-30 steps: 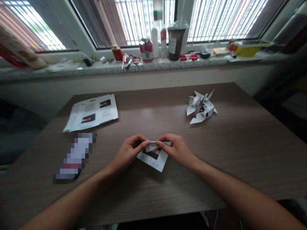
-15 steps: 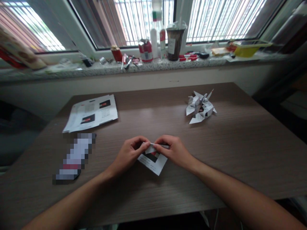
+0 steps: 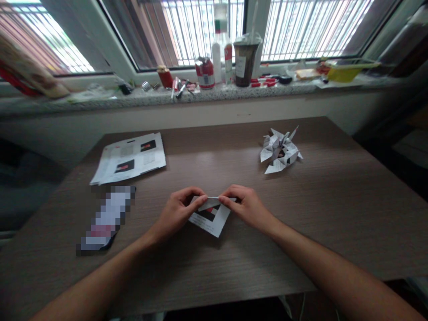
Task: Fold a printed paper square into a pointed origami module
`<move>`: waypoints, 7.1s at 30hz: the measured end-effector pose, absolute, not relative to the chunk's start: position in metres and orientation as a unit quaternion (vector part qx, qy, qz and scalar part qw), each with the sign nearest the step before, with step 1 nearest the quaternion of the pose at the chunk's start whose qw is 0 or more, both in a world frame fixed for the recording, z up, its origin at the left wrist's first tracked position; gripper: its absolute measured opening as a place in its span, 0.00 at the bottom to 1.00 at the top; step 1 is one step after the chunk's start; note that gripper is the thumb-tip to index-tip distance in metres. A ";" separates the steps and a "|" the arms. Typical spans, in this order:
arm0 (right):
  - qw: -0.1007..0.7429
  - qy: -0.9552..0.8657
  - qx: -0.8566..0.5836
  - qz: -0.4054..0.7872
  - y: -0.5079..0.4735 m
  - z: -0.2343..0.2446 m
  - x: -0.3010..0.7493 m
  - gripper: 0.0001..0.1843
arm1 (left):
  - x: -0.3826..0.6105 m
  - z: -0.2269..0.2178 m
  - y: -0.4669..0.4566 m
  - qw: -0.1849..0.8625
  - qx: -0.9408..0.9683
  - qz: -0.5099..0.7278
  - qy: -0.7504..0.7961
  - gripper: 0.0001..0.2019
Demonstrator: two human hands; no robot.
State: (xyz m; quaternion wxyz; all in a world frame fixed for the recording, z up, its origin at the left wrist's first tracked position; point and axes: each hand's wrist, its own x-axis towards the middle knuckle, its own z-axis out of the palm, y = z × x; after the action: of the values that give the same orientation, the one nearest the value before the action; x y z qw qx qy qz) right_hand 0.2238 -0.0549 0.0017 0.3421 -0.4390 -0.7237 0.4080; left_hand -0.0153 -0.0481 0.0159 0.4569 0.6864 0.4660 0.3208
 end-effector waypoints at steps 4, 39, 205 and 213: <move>0.339 -0.733 -0.447 0.384 -0.054 0.003 0.228 0.14 | -0.018 0.017 -0.047 0.471 0.680 0.323 0.460 0.13; 0.313 -0.798 -0.483 0.179 -0.037 -0.017 0.246 0.09 | -0.028 -0.001 -0.050 0.175 0.918 0.132 0.331 0.24; 0.133 -0.911 -0.375 0.112 -0.045 -0.024 0.245 0.28 | -0.027 -0.005 -0.060 0.072 0.913 0.080 0.394 0.31; 0.139 -0.904 -0.385 0.123 -0.044 -0.024 0.243 0.30 | -0.026 -0.004 -0.060 0.059 0.913 0.072 0.398 0.30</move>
State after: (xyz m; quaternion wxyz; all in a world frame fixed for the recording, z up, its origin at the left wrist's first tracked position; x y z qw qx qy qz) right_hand 0.2433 -0.0440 -0.0242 0.1388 -0.3849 -0.9042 0.1226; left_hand -0.0263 -0.0602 -0.0042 0.0585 0.9128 0.3976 0.0720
